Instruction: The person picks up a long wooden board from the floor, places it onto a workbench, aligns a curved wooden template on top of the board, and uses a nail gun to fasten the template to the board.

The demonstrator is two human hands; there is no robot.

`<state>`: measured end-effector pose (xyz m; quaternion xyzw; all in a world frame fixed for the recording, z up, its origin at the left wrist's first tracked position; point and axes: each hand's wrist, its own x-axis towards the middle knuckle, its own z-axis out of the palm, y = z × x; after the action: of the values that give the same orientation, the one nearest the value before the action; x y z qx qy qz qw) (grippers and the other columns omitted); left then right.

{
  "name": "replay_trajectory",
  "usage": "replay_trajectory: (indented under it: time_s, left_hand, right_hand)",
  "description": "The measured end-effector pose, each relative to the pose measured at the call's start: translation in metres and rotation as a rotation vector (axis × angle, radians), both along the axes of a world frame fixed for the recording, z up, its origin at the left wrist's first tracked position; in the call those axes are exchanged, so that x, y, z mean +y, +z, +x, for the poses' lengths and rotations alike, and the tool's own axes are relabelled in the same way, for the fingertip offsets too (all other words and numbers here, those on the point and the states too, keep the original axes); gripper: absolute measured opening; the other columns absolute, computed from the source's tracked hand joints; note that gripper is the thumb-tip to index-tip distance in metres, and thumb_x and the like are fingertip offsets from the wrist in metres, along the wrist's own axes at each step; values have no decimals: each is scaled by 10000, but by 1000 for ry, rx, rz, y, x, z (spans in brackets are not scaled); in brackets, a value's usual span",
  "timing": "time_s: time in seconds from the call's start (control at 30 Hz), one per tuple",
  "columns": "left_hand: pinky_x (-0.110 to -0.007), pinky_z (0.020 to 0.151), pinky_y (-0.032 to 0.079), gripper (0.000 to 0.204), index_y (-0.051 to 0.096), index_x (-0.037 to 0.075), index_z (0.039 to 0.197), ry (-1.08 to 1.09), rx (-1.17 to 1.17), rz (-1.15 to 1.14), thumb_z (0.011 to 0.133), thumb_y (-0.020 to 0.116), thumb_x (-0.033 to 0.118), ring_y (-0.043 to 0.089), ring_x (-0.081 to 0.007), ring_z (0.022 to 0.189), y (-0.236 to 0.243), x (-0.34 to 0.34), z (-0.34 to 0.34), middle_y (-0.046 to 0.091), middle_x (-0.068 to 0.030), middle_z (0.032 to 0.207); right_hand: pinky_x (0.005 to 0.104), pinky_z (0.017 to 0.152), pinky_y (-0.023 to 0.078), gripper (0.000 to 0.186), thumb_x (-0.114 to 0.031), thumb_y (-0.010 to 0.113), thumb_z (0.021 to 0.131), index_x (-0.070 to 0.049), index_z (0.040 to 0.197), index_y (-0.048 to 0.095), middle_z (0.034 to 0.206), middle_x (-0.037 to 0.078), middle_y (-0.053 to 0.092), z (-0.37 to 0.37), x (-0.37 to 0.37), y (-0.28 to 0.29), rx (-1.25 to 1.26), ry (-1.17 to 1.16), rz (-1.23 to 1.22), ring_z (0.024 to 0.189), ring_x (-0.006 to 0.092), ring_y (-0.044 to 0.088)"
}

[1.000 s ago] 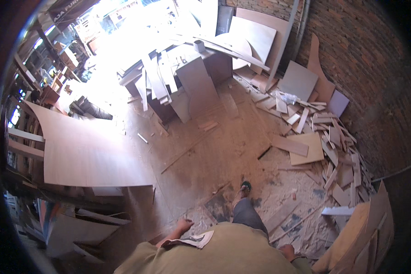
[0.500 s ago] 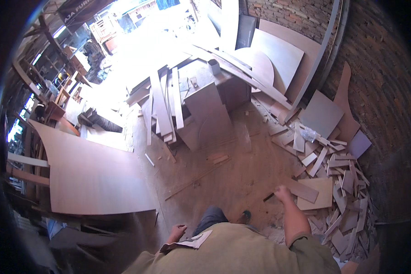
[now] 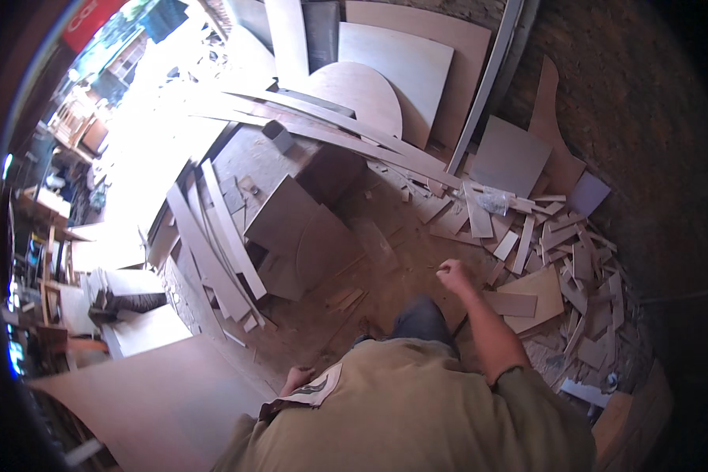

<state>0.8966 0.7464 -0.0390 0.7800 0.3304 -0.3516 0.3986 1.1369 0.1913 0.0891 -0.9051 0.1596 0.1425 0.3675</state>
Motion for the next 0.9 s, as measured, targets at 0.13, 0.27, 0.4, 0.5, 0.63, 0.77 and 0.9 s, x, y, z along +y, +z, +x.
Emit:
replay_trajectory:
  time_s: [0.13, 0.27, 0.4, 0.5, 0.63, 0.77, 0.9]
  left_hand:
    - [-335, 770, 562, 364, 747, -8, 1086, 55, -270, 60, 860, 777, 276, 720, -204, 849, 23, 6, 138, 760, -154, 943]
    - [-318, 729, 550, 356, 720, -20, 1121, 286, -480, 39, 880, 761, 240, 697, -178, 819, 35, -12, 234, 753, -121, 926]
    - [-310, 719, 539, 360, 725, -19, 1099, 368, -333, 29, 867, 776, 251, 681, -163, 787, 52, -73, 261, 746, -107, 890]
    - [-337, 774, 562, 407, 731, -9, 1121, 95, -68, 130, 862, 780, 301, 719, -207, 854, 74, -115, 251, 760, -143, 940]
    - [-360, 846, 571, 496, 715, -7, 1182, 127, 80, 125, 857, 772, 363, 740, -256, 947, 128, -158, 268, 758, -187, 1040]
    - [-367, 858, 572, 511, 698, -9, 1207, 116, 122, 147, 876, 743, 378, 743, -277, 951, 144, -171, 304, 754, -197, 1052]
    - [-367, 875, 569, 497, 700, -2, 1207, 111, 102, 150, 876, 748, 366, 739, -280, 970, 143, -188, 371, 751, -198, 1059]
  right_hand:
    - [389, 792, 565, 331, -347, 745, 784, -109, 1013, 762, 848, 87, 753, 84, -45, -25, -83, -123, -139, 843, 256, 726]
    - [414, 819, 560, 338, -349, 740, 805, -120, 1054, 751, 899, 87, 754, 232, -60, -42, -92, -59, -211, 896, 291, 718]
    - [451, 921, 527, 398, -382, 734, 831, -153, 1156, 713, 1096, 94, 727, 392, -61, -78, -14, -43, -252, 1084, 302, 667]
    - [449, 980, 502, 475, -405, 725, 841, -132, 1227, 675, 1196, 119, 693, 483, -51, -117, 46, 69, -345, 1168, 316, 626]
    - [434, 1094, 433, 654, -454, 704, 865, -91, 1391, 565, 1388, 168, 594, 559, -25, -136, 139, 272, -354, 1324, 336, 522]
    - [446, 1144, 391, 720, -471, 678, 891, -50, 1450, 508, 1473, 223, 520, 593, -14, -164, 343, 305, -189, 1387, 363, 471]
    - [464, 1128, 401, 706, -456, 660, 906, -21, 1440, 504, 1435, 259, 542, 592, -32, -175, 370, 346, -81, 1348, 395, 507]
